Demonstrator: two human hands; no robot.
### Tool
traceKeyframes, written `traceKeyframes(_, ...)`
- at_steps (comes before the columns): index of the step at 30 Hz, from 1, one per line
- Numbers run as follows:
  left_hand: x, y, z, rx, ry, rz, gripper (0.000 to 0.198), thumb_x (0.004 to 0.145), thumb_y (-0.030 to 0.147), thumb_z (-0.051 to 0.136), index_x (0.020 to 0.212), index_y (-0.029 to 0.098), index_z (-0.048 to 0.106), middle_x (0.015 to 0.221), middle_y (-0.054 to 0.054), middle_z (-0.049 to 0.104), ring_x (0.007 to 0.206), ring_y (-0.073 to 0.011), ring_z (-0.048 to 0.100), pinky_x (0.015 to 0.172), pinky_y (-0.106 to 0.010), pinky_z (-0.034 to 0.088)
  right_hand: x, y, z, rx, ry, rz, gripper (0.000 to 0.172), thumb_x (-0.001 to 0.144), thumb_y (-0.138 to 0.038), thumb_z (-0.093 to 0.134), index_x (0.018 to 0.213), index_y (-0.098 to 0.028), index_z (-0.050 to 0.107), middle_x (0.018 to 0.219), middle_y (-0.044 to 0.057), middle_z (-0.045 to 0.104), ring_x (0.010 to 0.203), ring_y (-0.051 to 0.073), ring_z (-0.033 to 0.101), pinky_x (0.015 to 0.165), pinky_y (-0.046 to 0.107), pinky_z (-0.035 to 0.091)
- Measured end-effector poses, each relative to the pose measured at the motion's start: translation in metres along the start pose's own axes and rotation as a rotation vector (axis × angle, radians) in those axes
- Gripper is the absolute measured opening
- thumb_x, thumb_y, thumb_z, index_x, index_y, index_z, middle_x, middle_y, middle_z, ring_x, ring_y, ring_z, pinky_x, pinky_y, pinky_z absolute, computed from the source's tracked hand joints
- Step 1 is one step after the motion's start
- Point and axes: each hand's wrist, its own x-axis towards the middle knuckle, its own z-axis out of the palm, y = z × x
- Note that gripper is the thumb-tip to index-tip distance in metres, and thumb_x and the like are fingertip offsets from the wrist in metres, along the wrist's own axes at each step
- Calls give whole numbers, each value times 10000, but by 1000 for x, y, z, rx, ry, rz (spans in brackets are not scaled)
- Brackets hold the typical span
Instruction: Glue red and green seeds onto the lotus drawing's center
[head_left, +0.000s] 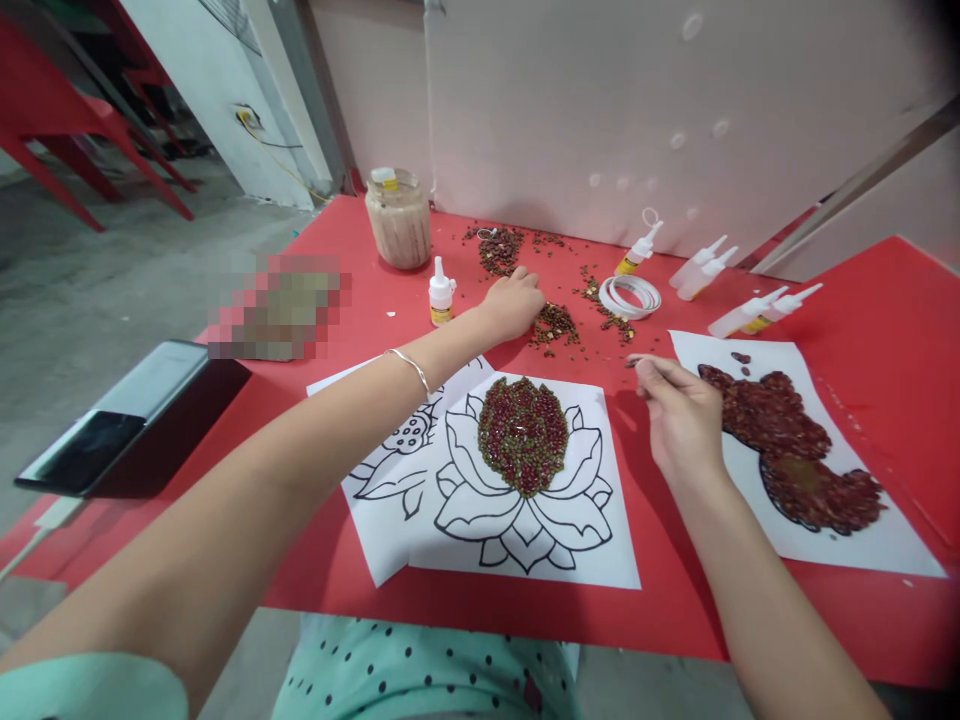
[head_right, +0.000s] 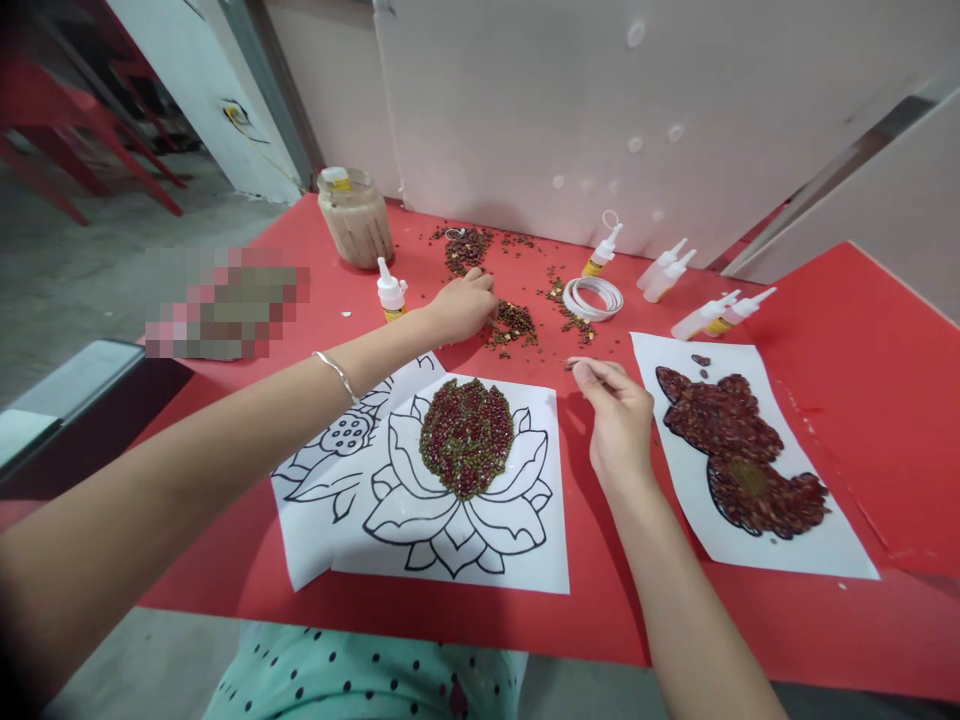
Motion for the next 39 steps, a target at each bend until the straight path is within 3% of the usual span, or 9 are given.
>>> traceKeyframes(11, -8, -9, 6, -16, 0, -45, 235, 857, 204, 503, 911, 89, 700, 1021, -153, 578, 1046, -280, 456, 816, -350, 420, -1, 0, 1, 8, -16, 4, 161, 642, -334, 753, 763, -231, 728, 854, 16, 678, 806, 142, 608, 838, 349, 487)
traceKeyframes(23, -23, -13, 6, -157, 54, -33, 221, 852, 195, 493, 866, 112, 697, 991, -111, 567, 1008, -249, 459, 835, -352, 423, -2, 0, 1, -22, -25, -7, 198, 645, -370, 754, 781, -229, 722, 880, 31, 680, 842, 164, 617, 860, 378, 492)
traceKeyframes(28, -47, -6, -5, -381, 17, 7, 195, 841, 252, 555, 833, 126, 704, 936, -78, 574, 970, -207, 482, 924, -360, 391, -1, -1, 2, -21, -20, -11, 204, 635, -375, 757, 776, -231, 723, 856, 23, 675, 803, 154, 607, 820, 360, 495)
traceKeyframes(33, -85, 13, -23, -595, -97, 136, 134, 823, 232, 597, 795, 168, 710, 897, -52, 589, 915, -166, 509, 862, -312, 415, -2, -2, 2, 2, -25, 10, 160, 645, -326, 750, 770, -227, 733, 823, 7, 656, 773, 123, 587, 812, 319, 474)
traceKeyframes(39, -110, 27, -28, -683, -140, 143, 118, 818, 228, 601, 782, 196, 708, 914, -41, 589, 930, -175, 496, 843, -311, 418, -2, -2, 3, 32, -22, 32, 145, 639, -309, 762, 757, -229, 733, 827, 2, 653, 778, 113, 584, 836, 312, 464)
